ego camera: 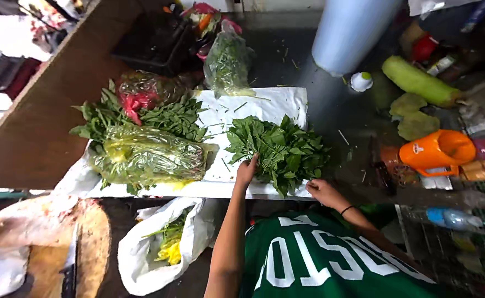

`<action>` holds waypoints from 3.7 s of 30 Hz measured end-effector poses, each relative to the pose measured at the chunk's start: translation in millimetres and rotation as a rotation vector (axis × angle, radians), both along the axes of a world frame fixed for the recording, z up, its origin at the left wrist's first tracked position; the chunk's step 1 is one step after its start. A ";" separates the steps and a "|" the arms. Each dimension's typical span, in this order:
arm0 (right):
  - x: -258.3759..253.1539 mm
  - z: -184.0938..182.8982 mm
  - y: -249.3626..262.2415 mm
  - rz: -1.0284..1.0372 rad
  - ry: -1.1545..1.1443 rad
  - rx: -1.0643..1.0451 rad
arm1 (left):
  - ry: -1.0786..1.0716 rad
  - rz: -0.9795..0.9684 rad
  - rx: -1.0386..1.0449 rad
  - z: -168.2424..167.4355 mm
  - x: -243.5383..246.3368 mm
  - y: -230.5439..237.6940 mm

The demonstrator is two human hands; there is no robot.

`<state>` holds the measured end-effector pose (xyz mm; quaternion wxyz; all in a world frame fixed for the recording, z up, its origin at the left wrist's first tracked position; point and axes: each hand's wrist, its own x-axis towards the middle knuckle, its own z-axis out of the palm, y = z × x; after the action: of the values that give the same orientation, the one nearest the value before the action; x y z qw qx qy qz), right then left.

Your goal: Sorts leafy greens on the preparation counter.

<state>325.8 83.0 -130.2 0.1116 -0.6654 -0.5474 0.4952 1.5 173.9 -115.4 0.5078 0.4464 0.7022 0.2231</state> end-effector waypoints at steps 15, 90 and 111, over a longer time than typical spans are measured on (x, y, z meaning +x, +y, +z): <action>-46.1 -23.2 3.1 -0.511 0.705 -0.276 | -0.287 0.288 -0.093 10.4 34.8 50.1; 162.6 -32.1 -15.7 -0.662 -0.886 0.230 | -0.809 0.658 0.126 30.1 -50.9 -35.9; 138.9 22.8 -24.8 -0.651 -0.080 0.158 | -0.919 0.194 -0.067 12.1 73.1 116.5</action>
<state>464.6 58.2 -107.4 0.2934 -0.8136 -0.3467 0.3629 74.6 290.4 -103.3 0.7568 0.2171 0.4500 0.4214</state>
